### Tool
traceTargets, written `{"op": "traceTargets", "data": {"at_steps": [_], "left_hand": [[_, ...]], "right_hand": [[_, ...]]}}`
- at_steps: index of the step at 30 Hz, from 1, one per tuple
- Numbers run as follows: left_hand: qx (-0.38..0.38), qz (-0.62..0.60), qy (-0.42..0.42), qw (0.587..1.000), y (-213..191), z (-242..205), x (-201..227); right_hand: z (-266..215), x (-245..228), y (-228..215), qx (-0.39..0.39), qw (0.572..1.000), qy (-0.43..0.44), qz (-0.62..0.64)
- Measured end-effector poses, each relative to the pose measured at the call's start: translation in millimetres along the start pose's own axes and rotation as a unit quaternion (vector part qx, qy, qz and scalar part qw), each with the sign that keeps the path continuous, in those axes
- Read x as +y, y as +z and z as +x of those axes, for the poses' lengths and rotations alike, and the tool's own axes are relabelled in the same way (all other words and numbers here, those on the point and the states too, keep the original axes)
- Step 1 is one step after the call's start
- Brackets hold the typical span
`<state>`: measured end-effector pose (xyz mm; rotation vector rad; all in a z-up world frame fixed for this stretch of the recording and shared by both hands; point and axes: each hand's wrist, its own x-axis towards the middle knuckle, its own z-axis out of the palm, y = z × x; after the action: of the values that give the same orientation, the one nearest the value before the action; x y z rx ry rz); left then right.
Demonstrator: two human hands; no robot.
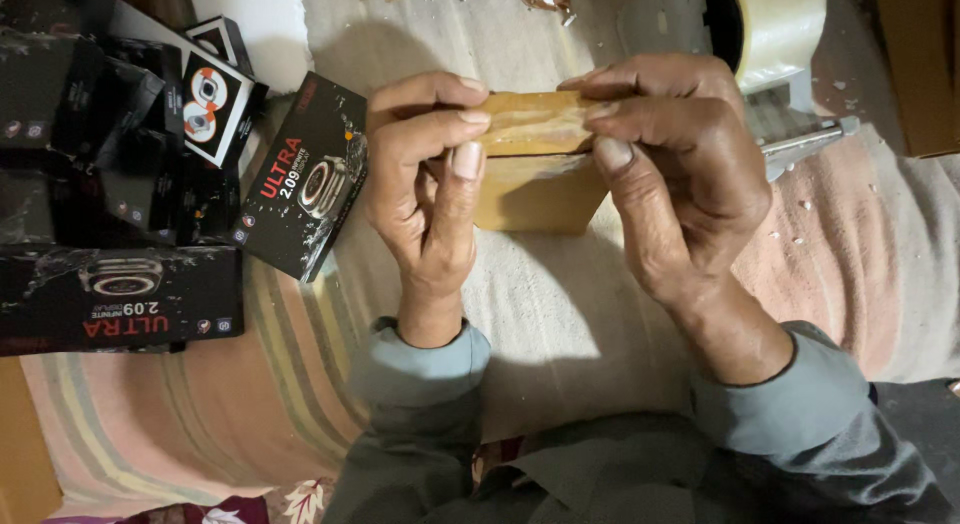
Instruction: The person unpacks smartwatch kits from retail boxes, places the watch, strap, and charger into a white tray, and then repacks them into brown shipping boxes. They seal the boxes with tape using a dispenser.
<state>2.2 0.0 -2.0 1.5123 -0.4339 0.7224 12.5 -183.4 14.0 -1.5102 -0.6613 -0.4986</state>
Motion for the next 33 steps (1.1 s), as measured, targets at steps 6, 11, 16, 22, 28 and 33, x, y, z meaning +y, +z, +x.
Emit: {"op": "traceTargets", "data": {"at_steps": [6,11,16,22,28,33], "left_hand": [[0.028,0.046,0.090,0.995,12.0,-0.8,-17.9],[0.048,0.265,0.088,0.959,32.5,-16.8,-15.1],[0.051,0.390,0.052,0.918,57.3,-33.0,1.8],[0.009,0.428,0.073,0.901,65.9,-37.1,14.5],[-0.234,0.413,0.124,0.872,47.7,21.8,27.0],[-0.422,0.384,-0.010,0.821,85.7,28.2,-4.2]], "right_hand": [[2.3,1.6,-12.7,-0.071,0.985,-0.106,-0.119],[2.7,-9.0,-20.2,-0.104,0.971,-0.072,-0.204],[-25.1,-2.7,-28.0,-0.074,0.977,-0.023,-0.200],[-37.8,-20.7,-42.0,-0.078,0.994,0.016,-0.081],[-58.0,-32.5,-53.1,-0.079,0.936,0.227,0.256],[-89.2,-24.2,-83.5,0.033,0.952,0.293,0.079]]}}
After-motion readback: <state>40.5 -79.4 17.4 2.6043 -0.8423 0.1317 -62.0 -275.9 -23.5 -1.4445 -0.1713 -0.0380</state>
